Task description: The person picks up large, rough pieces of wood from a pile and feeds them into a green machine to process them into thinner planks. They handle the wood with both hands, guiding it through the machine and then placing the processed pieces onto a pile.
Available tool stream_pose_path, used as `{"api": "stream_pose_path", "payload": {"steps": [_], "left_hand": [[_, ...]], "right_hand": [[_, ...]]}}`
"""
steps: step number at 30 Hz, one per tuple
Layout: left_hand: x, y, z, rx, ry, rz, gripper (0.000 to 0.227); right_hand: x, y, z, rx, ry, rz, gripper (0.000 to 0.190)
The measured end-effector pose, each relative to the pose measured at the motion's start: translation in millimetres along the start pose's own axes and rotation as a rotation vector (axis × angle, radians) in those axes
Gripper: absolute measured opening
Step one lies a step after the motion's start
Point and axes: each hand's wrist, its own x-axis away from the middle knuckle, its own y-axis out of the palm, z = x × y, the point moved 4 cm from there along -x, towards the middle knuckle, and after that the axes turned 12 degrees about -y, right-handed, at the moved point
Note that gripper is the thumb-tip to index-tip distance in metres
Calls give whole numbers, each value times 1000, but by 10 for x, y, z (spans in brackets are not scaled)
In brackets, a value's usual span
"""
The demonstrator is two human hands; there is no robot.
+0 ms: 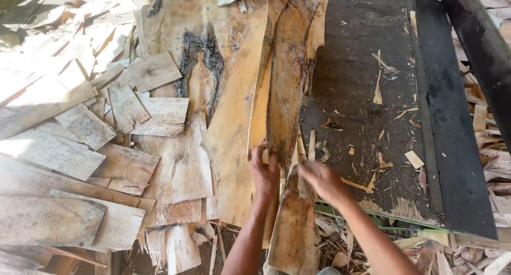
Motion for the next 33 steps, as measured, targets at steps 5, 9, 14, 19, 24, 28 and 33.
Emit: {"api": "stream_pose_path", "payload": {"steps": [5,9,14,19,24,28,33], "left_hand": [[346,310,318,-370,368,96,24],[354,309,741,-496,306,-68,39],[-26,155,537,-1004,655,88,78],[-531,133,301,-980,179,-139,75],[-763,-103,166,-823,-2,-187,67],[-1001,-534,-185,-655,-195,-138,66],[-1175,-1068,-727,-694,-284,-92,67]], "right_hand": [[-992,-489,-678,150,118,57,99],[-1460,-542,-260,577,-226,106,90],[-1209,-477,-276,376,97,98,74],[-1076,-340,-446,393,180,77,68],[-991,-447,-212,474,108,164,62],[-701,-902,-17,325,184,356,58],[-256,-1452,693,136,281,533,52]]}}
